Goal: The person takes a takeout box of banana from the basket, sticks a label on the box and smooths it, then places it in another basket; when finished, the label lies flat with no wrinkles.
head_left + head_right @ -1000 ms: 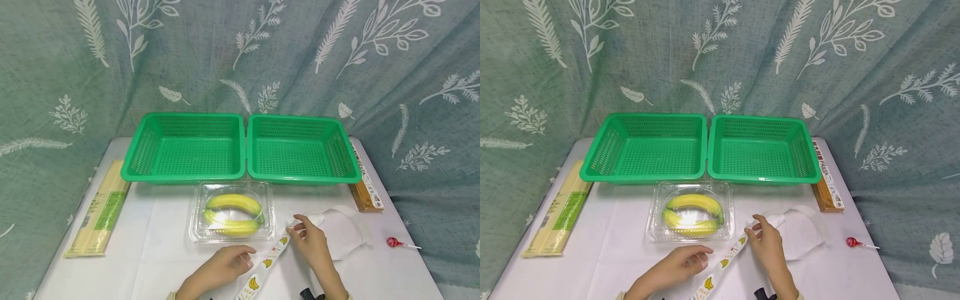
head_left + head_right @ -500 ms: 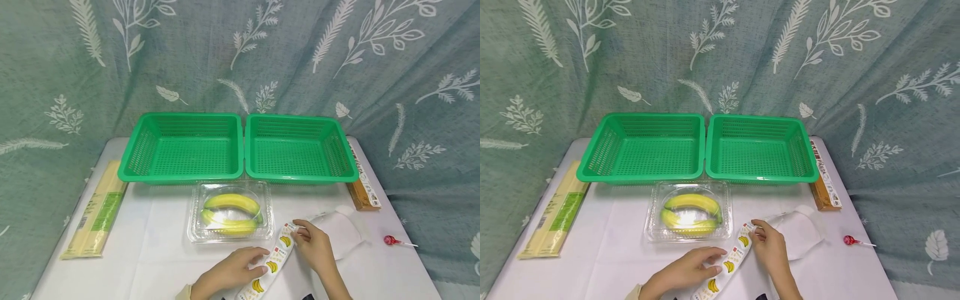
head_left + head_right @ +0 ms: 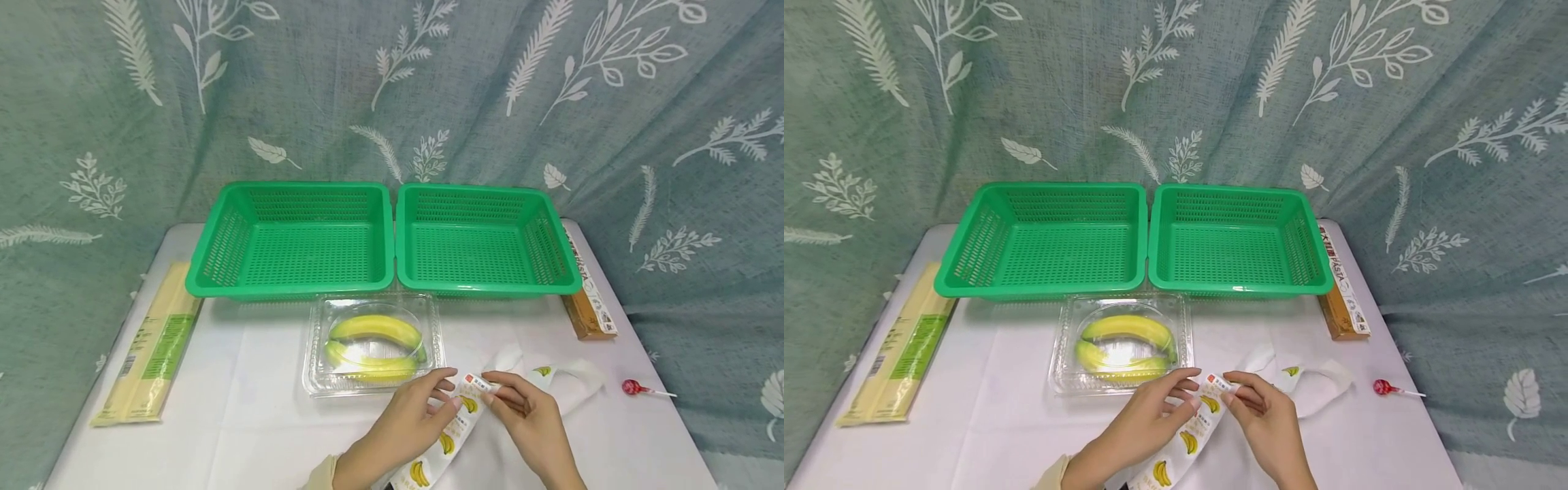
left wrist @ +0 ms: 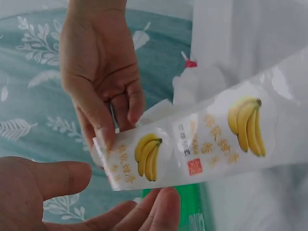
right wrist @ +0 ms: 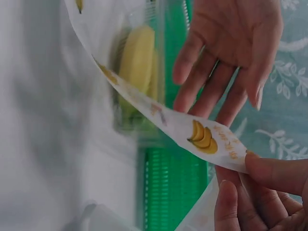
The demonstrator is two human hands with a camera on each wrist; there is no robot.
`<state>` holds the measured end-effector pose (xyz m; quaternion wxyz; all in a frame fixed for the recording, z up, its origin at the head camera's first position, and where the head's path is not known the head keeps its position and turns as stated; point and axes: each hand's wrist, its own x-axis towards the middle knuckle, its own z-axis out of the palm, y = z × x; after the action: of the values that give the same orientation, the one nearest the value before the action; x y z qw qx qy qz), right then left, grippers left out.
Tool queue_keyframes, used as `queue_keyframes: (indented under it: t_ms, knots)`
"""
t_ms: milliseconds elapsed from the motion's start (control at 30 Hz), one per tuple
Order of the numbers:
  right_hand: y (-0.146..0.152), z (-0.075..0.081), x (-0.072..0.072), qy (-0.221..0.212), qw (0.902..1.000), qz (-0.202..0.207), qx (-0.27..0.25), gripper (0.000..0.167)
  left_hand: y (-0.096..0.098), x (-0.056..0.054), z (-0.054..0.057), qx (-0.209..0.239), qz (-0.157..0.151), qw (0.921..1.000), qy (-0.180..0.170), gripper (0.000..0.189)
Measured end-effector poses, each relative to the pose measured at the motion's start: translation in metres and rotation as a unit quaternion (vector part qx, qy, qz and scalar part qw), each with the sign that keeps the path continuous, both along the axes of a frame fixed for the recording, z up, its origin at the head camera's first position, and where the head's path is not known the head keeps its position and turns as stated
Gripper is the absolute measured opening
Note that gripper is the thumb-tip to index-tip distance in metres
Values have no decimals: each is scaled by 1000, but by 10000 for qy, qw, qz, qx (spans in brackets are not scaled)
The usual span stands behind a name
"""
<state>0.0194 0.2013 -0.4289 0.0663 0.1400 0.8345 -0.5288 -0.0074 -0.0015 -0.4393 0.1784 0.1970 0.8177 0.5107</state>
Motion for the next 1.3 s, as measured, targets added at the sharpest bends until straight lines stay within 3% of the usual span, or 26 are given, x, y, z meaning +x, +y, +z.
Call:
queue_keyframes:
  t_ms: [233, 467, 733, 900, 1300]
  knots:
    - [-5, 8, 5, 148, 9986, 209, -460, 23, 6, -7, -1, 481, 91, 9987, -170, 38]
    - [-11, 7, 4, 432, 9975, 348, -444, 17, 7, -11, -4, 1110, 139, 9901, -854, 35]
    - [-15, 6, 4, 475, 9984, 274, 113, 12, 9, -10, -8, 1255, 170, 9865, -1040, 43]
    - [-14, 2, 5, 640, 9960, 248, 570, 17, 9, -9, -10, 1284, 174, 9846, -1171, 46]
    - [-14, -3, 2, 828, 9899, 302, 1107, 20, 7, -8, -14, 1211, 153, 9871, -1036, 47]
